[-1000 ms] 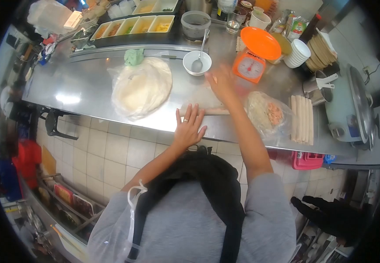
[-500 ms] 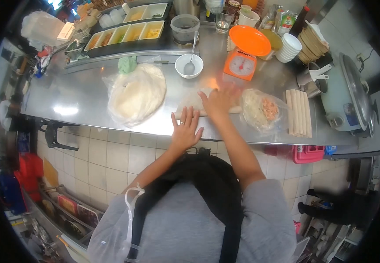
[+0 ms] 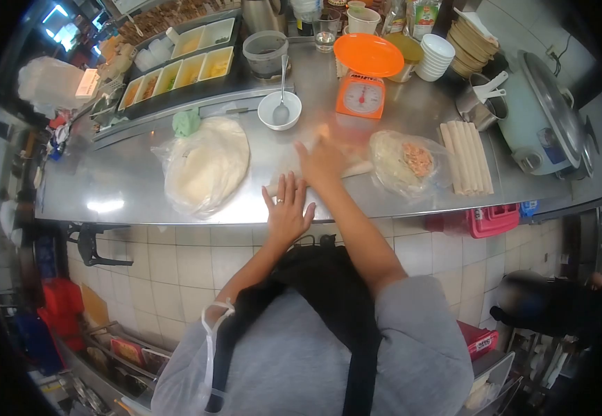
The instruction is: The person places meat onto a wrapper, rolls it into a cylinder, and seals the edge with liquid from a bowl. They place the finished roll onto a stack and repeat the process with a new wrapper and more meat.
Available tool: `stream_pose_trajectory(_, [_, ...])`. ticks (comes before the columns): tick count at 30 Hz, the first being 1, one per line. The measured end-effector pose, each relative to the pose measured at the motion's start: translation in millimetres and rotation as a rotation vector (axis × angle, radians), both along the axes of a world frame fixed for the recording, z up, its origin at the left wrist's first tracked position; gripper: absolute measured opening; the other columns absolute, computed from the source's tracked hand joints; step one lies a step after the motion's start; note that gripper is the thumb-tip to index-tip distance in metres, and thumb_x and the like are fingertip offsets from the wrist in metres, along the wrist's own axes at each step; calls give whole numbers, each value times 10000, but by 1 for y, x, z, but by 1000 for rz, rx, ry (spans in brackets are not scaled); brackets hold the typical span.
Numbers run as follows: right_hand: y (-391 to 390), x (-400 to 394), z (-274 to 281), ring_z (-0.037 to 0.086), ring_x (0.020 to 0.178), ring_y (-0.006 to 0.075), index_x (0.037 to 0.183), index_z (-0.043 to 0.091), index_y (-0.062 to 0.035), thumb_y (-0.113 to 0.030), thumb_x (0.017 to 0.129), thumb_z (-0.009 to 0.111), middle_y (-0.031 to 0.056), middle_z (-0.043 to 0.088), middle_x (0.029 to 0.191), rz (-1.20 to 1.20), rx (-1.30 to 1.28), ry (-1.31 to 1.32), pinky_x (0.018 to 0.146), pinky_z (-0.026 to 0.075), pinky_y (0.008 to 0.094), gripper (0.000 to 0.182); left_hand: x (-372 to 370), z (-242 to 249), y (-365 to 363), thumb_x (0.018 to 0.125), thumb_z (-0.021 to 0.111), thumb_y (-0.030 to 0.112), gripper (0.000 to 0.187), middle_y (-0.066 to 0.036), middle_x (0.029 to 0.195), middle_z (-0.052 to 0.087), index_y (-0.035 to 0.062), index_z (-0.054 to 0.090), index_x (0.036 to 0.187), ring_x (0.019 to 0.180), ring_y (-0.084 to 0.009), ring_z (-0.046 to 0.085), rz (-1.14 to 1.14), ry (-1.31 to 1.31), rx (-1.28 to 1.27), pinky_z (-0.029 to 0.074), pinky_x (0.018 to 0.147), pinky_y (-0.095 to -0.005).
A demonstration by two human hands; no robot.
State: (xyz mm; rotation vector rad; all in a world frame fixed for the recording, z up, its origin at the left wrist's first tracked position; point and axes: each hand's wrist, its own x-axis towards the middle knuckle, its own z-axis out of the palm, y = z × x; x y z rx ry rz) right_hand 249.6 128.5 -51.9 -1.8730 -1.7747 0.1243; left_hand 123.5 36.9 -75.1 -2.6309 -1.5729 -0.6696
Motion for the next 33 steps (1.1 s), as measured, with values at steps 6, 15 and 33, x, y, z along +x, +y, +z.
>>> stream_pose_trajectory(6, [-36,21,9,-2,1428,384,1407,324,39,-677,873,324,224,121,1533,-85,-396,-122,1102,-12,589,893,0,-2,0,860,526,396,654,-203,1434,348,48,374,1393,1351,-360,296,-10,17,10,155,1005,-712])
stream_pose_trajectory(15, [36,-32,31,162,1389,419,1293,528,-68,-512,883,494,229,343,1441,49,-6,-31,1083,45,631,605,-1,-2,0,861,524,401,634,-218,1431,336,39,398,1365,1346,-380,298,-19,36,-12,162,984,-726])
stream_pose_trajectory(33, [-35,20,-16,29,1421,396,1319,474,35,-601,874,454,236,155,1516,-255,-187,-229,1111,27,573,777,-1,0,0,886,470,452,683,-208,1467,301,39,339,1414,1374,-344,261,-6,90,-43,138,1012,-714])
